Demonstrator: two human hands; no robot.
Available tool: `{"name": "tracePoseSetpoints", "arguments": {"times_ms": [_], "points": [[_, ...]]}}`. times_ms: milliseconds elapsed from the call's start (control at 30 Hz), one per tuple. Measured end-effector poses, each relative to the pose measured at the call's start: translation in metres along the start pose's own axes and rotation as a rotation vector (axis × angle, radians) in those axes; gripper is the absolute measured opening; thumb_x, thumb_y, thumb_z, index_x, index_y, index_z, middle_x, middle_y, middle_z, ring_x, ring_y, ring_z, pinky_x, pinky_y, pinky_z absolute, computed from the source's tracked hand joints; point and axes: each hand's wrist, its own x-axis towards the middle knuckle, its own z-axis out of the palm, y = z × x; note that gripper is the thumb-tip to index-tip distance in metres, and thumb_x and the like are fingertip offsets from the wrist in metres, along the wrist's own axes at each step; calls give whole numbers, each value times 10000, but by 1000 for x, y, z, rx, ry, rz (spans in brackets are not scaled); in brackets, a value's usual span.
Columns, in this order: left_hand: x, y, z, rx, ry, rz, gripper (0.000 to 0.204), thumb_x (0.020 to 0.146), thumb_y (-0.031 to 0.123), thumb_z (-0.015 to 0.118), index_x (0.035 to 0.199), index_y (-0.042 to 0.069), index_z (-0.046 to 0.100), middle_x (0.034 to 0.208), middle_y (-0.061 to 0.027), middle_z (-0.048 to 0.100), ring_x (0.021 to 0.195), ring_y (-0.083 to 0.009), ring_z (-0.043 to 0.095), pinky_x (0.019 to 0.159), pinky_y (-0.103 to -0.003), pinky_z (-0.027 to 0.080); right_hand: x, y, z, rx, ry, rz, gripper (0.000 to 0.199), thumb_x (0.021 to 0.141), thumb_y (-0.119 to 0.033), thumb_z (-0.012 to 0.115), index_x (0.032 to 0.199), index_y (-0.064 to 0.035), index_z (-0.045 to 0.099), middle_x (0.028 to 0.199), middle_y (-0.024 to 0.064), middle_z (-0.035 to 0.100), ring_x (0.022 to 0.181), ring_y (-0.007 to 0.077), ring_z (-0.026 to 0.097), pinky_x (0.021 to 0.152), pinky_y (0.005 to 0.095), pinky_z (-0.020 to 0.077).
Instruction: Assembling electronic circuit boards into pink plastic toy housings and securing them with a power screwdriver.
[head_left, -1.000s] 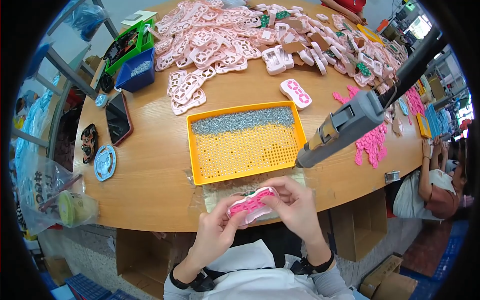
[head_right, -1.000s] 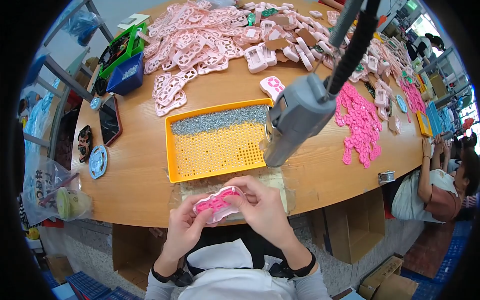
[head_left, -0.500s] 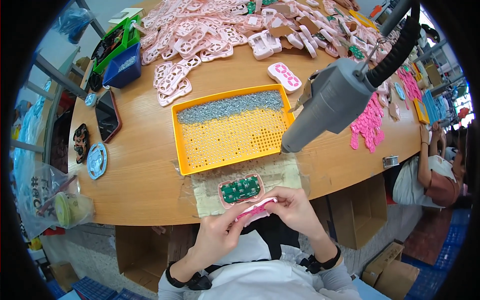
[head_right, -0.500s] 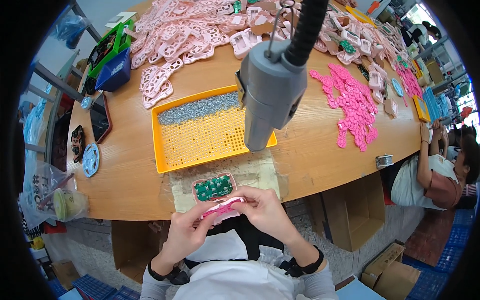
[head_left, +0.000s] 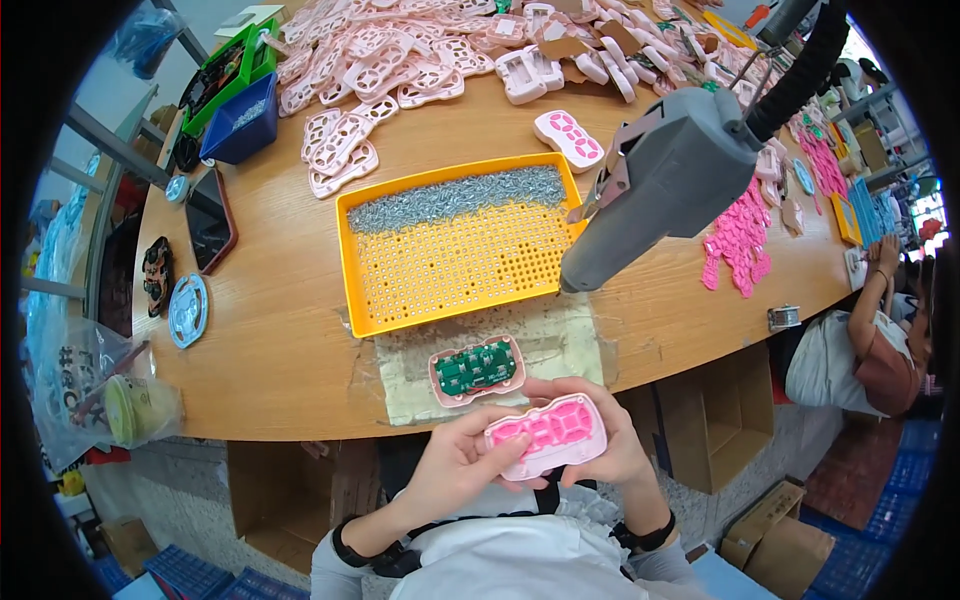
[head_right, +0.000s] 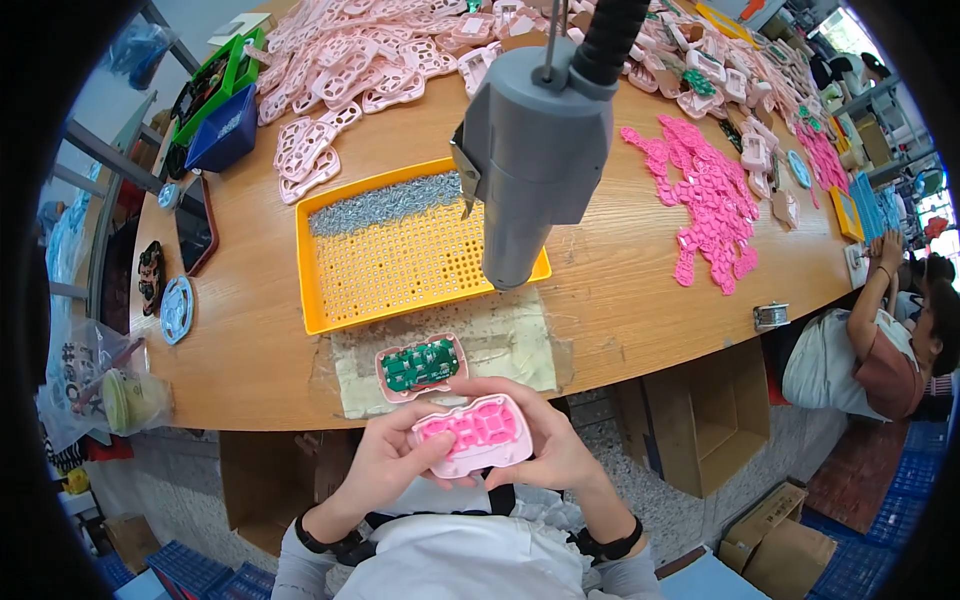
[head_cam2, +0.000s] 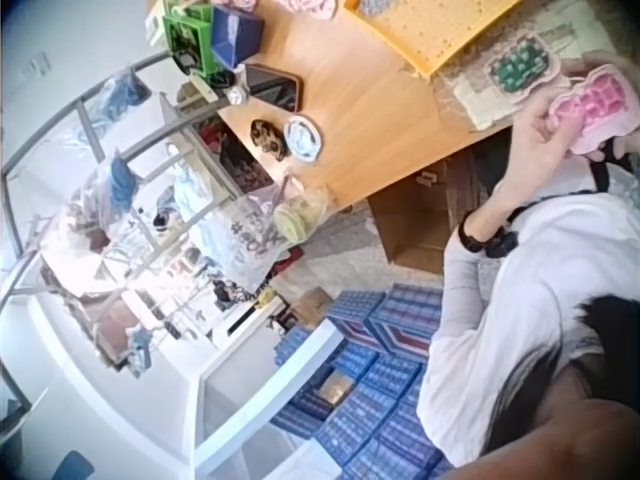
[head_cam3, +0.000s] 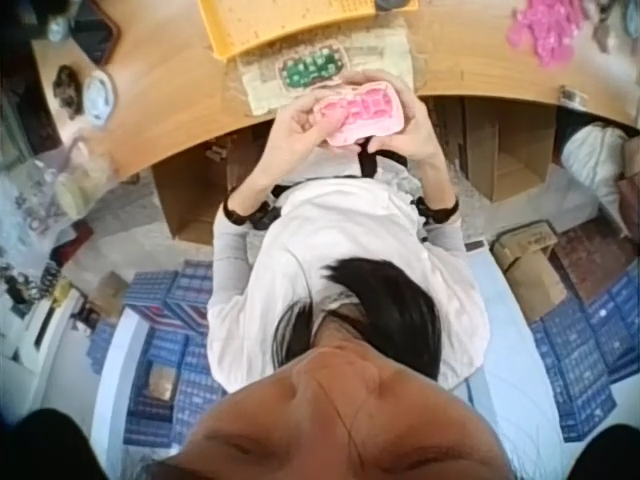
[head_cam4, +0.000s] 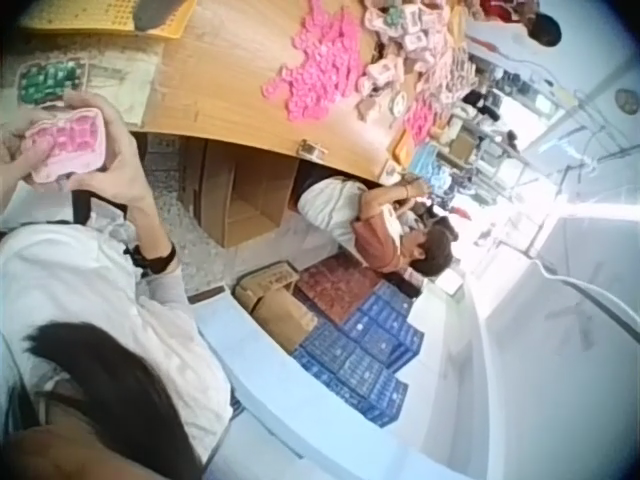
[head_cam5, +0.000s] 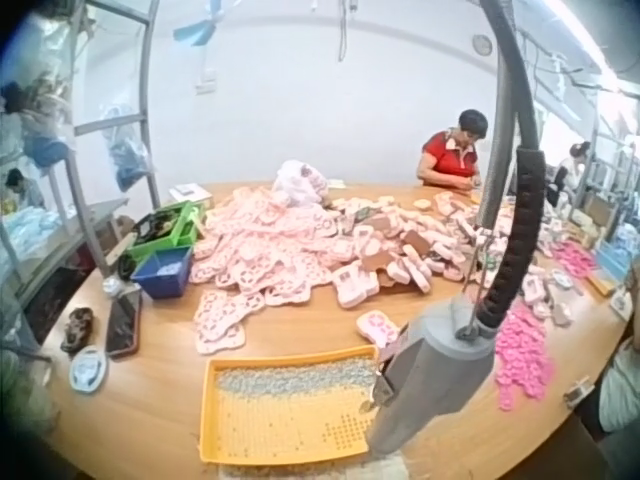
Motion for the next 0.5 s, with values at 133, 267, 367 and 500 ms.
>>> {"name": "tracePoseSetpoints", "arguments": {"times_ms": [133,267,367,500], "points": [[6,0,4,-22,-4,-30,316,924,115,542,1201,-21,472,1047,-134,614,835,-196,668,659,-235,550,0,13,-4,-23,40,-20,838,606,-161,857,1288,9,400,1279,173,488,1178,232,490,999,372,392],[3,-8,-4,27,43,166,431,847,101,653,1225,-6,473,1086,-126,602,909,-164,630,647,-239,548,9,17,-7,-41,24,-124,839,592,-173,866,1270,9,406,1221,159,523,1151,242,510,987,387,403],[-6,1,-30,676,244,465,633,723,109,770,1263,5,457,1107,-111,599,944,-174,599,655,-234,538,12,18,-7,-23,101,-108,886,561,-228,876,1267,10,396,1177,154,543,1123,255,532,961,397,429],[4,8,-51,1351,520,671,781,580,174,839,1260,32,482,1145,-115,571,1086,-297,510,923,-397,407,19,20,-8,25,254,-62,972,513,-323,888,1265,-10,359,1115,149,568,1074,280,569,924,403,473]]}}
